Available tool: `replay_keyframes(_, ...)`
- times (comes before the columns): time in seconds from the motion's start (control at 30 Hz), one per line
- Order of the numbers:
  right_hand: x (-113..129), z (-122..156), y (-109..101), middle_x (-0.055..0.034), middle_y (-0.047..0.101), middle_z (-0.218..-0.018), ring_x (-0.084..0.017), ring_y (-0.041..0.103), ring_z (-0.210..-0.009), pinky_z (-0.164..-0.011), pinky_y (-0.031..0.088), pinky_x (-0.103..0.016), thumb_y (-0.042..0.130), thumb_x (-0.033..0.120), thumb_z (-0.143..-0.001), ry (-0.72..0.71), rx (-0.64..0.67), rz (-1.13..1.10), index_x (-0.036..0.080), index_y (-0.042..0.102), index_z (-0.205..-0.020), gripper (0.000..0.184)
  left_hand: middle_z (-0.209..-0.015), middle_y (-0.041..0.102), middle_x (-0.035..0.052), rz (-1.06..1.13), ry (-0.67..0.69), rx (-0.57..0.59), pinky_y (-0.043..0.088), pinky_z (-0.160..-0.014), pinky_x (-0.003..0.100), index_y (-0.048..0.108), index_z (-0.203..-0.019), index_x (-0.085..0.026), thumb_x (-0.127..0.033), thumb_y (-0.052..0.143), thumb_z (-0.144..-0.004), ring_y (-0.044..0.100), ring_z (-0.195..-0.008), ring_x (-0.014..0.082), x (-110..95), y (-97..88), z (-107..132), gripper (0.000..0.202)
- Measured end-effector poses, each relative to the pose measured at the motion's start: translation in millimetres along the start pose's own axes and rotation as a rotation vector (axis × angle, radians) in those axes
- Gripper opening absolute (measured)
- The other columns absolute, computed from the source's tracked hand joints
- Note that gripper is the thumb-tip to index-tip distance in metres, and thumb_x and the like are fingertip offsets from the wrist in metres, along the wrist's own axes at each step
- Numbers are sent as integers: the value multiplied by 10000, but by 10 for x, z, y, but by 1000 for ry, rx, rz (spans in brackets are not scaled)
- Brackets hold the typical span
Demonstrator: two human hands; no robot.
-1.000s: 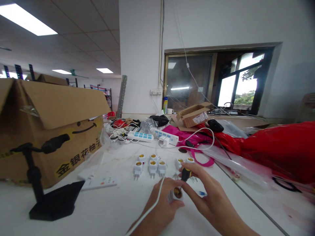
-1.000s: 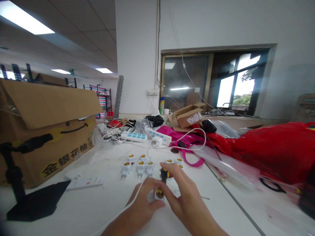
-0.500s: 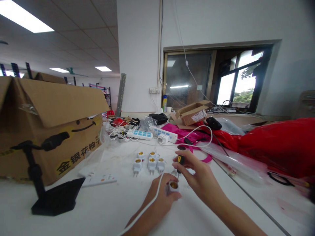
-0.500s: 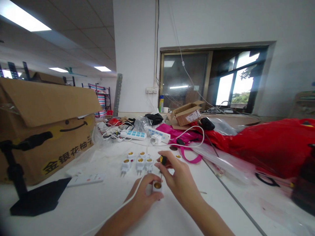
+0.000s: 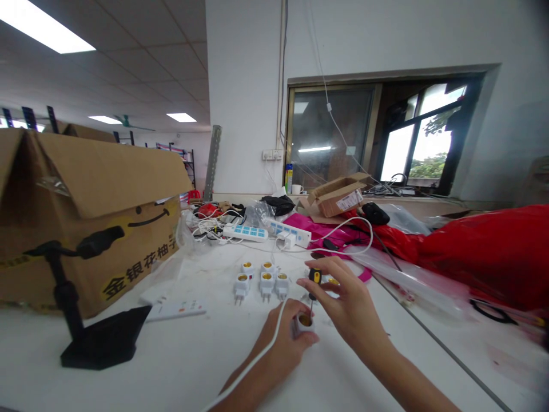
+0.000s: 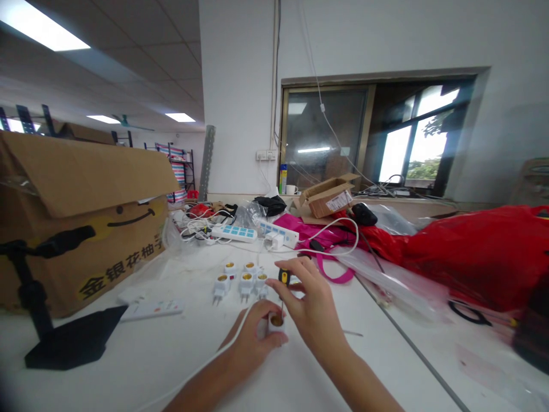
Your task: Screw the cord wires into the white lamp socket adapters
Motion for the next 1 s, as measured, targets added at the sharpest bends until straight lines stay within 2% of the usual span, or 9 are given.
replay_keyframes(0.2,2,-24,42,-99,804,-1088,-260,798,-1004,-863,704,-395,692,466,-1013,35,12,-49,235,744,-1217,312,-1015,764,1,-7,3,8,460,-933,323,761,-1047,-200,-83,839,-767,669,-961,205,-56,0,19,313)
replay_keyframes(0.3,56,-10,30,-95,809,-1093,-261,793,-1012,-917,682,-412,675,472,-1014,38,10,-24,237,750,-1160,286,-1002,762,-4,-6,7,5,462,-931,321,763,-1057,-203,-71,844,-756,667,-951,202,-58,-6,17,338)
replay_keyframes(0.43,63,39,39,-105,741,-1139,-264,743,-984,-779,676,-362,799,515,-906,42,-37,23,240,806,-988,287,-987,755,-9,-5,2,8,464,-922,322,754,-1067,-209,-73,843,-762,664,-941,201,-29,-9,17,345)
replay_keyframes(0.5,5,63,52,-105,712,-1090,-260,733,-940,-719,668,-352,777,529,-918,65,-64,35,233,815,-977,304,-1003,756,-7,-5,-7,10,465,-912,326,758,-1087,-218,-85,845,-771,663,-941,206,5,-5,18,354)
replay_keyframes(0.63,-135,72,34,-81,715,-964,-263,735,-865,-800,656,-422,737,518,-947,105,-97,66,214,787,-1198,398,-1033,757,-5,-3,-12,14,464,-969,341,766,-1099,-238,-97,850,-773,666,-996,222,64,6,11,365)
replay_keyframes(0.7,-172,62,14,-78,756,-989,-266,758,-881,-867,648,-449,734,504,-954,110,-77,72,214,689,-1394,530,-1038,759,-3,-5,-8,13,460,-991,346,769,-1092,-238,-99,848,-772,668,-1013,226,62,5,7,358)
replay_keyframes(0.77,-174,55,11,-76,795,-1028,-267,792,-920,-891,652,-442,683,500,-991,106,-22,67,235,609,-1475,556,-1053,767,3,-8,-8,16,460,-983,349,773,-1092,-236,-101,847,-770,671,-1015,229,44,1,7,357)
replay_keyframes(0.9,-94,57,6,-98,789,-1167,-261,802,-1000,-914,656,-424,570,504,-1059,76,55,84,265,635,-1381,406,-1068,776,13,-9,-7,13,463,-966,351,772,-1095,-231,-107,836,-774,672,-1013,232,3,-8,17,351)
replay_keyframes(1.0,-8,48,4,-118,697,-1312,-277,745,-1096,-954,635,-438,643,504,-1021,29,48,126,276,698,-1310,372,-1035,772,11,-9,0,2,473,-953,347,761,-1083,-222,-111,831,-775,676,-985,228,2,-7,19,335)
Point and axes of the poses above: each hand's wrist, its own z-axis away from the middle knuckle, its own y-axis out of the palm, x = y × z, the point moved 7 cm from there along -z, towards the middle knuckle
